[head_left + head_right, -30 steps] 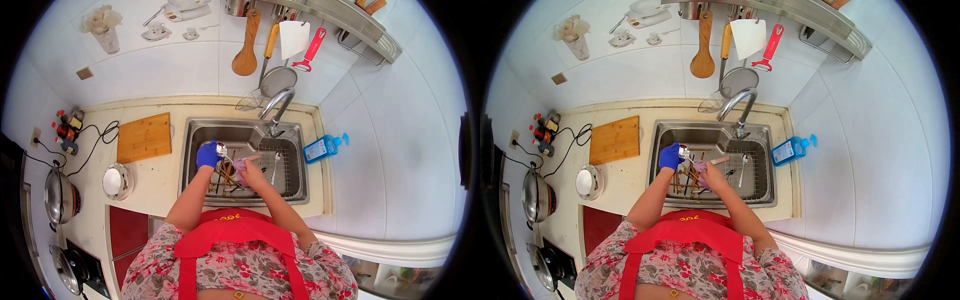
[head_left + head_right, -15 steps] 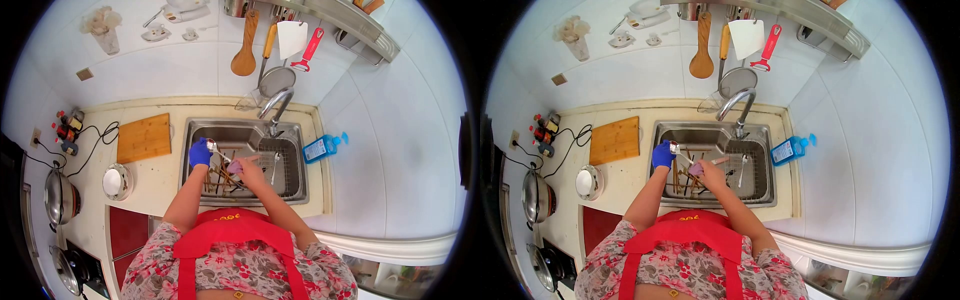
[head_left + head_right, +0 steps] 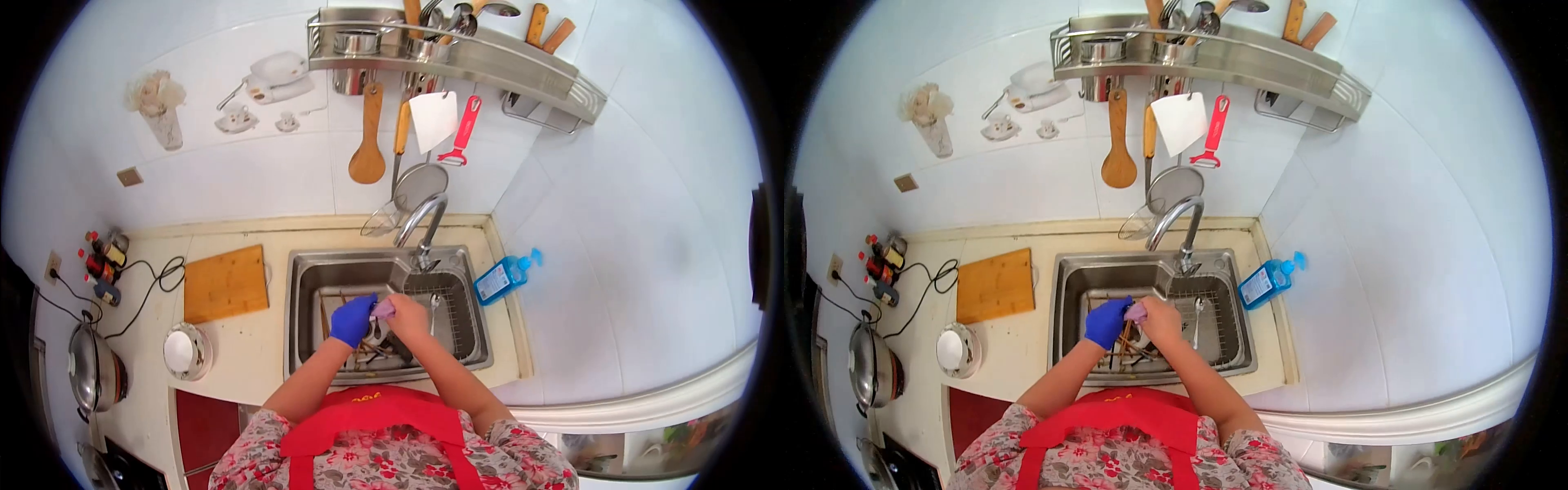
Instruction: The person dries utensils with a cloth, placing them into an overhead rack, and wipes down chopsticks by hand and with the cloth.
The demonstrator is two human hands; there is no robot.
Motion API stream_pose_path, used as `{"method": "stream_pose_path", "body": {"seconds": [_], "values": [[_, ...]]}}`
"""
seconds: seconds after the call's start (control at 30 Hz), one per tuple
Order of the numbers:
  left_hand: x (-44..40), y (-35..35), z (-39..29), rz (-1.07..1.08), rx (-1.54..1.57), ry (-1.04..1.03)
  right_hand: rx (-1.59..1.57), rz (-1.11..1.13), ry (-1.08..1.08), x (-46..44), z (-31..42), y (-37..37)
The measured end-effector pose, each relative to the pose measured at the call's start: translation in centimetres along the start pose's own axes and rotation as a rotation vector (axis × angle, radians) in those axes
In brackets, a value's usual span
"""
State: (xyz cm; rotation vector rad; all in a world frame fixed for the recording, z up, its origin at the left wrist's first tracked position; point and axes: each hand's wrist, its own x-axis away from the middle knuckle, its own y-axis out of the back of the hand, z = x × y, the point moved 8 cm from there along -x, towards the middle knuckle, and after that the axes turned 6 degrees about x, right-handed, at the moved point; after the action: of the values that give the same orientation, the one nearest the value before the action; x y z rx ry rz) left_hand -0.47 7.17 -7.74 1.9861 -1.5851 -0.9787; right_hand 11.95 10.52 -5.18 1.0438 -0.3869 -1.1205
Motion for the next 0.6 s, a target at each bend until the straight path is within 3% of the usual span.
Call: {"method": "stream_pose_path", "body": {"seconds": [0.13, 0.2, 0.23, 0.27, 0.37, 0.43, 0.47, 0.5, 0.6], "values": [[-0.8, 0.0, -2.8, -0.012, 0.015, -0.067, -0.05, -0.164, 0.121, 0.0, 0.5, 3.7], [-1.4, 0.7, -2.6, -0.1, 0.356, 0.049, -0.163, -0.277, 0.145, 0.2, 0.7, 7.2], [-1.6, 1.3, -3.0, -0.104, 0.355, 0.039, -0.247, -0.33, 0.144, 0.0, 0.7, 9.7], [-1.6, 2.5, -2.7, -0.172, 0.381, 0.093, -0.267, -0.317, -0.028, -0.6, -0.2, 11.9], [-0.4, 5.7, -1.5, -0.293, 0.446, 0.253, -0.328, -0.761, -0.276, -1.5, -2.4, 23.0], [0.2, 4.9, 1.2, -0.343, 0.451, 0.239, -0.374, -1.12, -0.316, -1.5, -2.1, 31.4], [0.6, 4.6, 2.1, -0.395, 0.46, 0.236, -0.387, -1.296, -0.242, -1.9, -1.3, 35.2], [0.8, 4.5, 2.0, -0.39, 0.459, 0.229, -0.597, -1.29, -0.219, -3.0, -1.2, 37.7], [1.3, 4.6, 0.8, -0.389, 0.352, 0.104, -0.62, -1.517, 0.019, -7.0, -0.7, 44.0]]}}
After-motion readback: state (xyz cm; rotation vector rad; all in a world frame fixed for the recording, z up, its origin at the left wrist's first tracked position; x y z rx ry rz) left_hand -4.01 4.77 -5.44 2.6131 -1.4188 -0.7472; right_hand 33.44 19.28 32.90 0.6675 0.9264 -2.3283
